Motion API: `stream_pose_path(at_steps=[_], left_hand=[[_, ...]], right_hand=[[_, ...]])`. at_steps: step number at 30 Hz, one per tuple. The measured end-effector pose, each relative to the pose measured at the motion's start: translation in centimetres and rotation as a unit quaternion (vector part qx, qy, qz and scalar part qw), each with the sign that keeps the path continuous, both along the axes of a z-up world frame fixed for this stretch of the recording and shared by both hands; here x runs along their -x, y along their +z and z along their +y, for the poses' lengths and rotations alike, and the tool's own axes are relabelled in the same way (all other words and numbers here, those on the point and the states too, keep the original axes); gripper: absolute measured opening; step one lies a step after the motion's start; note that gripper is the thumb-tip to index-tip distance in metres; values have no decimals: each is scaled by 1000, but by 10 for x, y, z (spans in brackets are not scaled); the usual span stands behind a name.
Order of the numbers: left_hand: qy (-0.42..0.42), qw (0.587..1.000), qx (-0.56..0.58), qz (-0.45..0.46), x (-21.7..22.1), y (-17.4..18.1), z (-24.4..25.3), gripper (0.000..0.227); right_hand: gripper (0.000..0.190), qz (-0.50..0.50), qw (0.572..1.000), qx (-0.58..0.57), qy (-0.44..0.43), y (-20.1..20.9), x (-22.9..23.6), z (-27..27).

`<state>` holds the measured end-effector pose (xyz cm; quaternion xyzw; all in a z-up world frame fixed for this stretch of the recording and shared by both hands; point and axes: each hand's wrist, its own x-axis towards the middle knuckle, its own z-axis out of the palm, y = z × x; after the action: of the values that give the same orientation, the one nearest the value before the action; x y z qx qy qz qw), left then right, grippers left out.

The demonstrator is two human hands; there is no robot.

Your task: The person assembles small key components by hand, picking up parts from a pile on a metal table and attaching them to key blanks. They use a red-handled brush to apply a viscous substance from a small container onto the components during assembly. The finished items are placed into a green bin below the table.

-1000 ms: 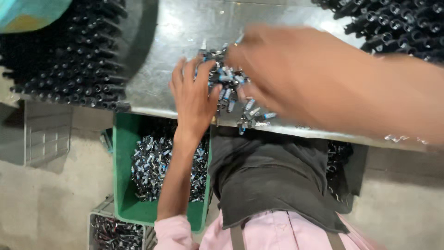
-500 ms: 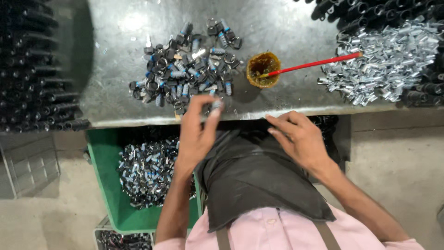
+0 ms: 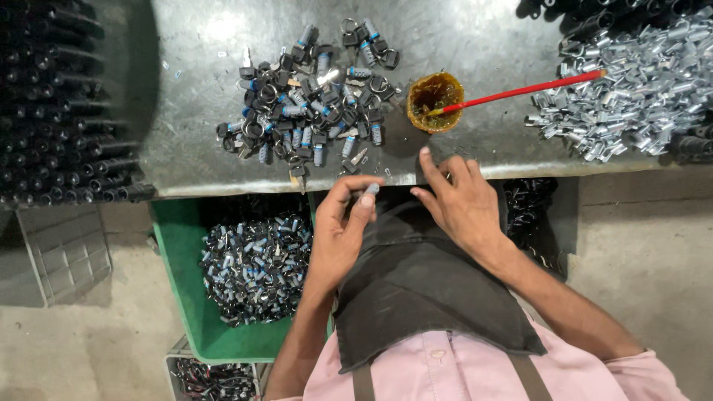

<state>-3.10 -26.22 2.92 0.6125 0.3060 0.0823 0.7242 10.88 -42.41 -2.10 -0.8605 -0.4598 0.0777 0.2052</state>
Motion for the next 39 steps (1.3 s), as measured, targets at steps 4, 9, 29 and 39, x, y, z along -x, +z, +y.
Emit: stream_pose_path(at_steps=[4,9,29,39], left_hand=[[-98,947,-239,190,3,2,6,19],[-79,881,-434,168,-14,-15,25,17],[125,884,448,-53,9,-49,-42,26],[92,906,411,-43,5,-48,-38,23]], right_hand=[[51,-18,998,-55,30,-9,-1,-13],[46,37,997,-59,-24,-7,-2,-10],[17,427,872,-234,-43,9,3,-3],[10,485,830,-254,-108,31,12,11]])
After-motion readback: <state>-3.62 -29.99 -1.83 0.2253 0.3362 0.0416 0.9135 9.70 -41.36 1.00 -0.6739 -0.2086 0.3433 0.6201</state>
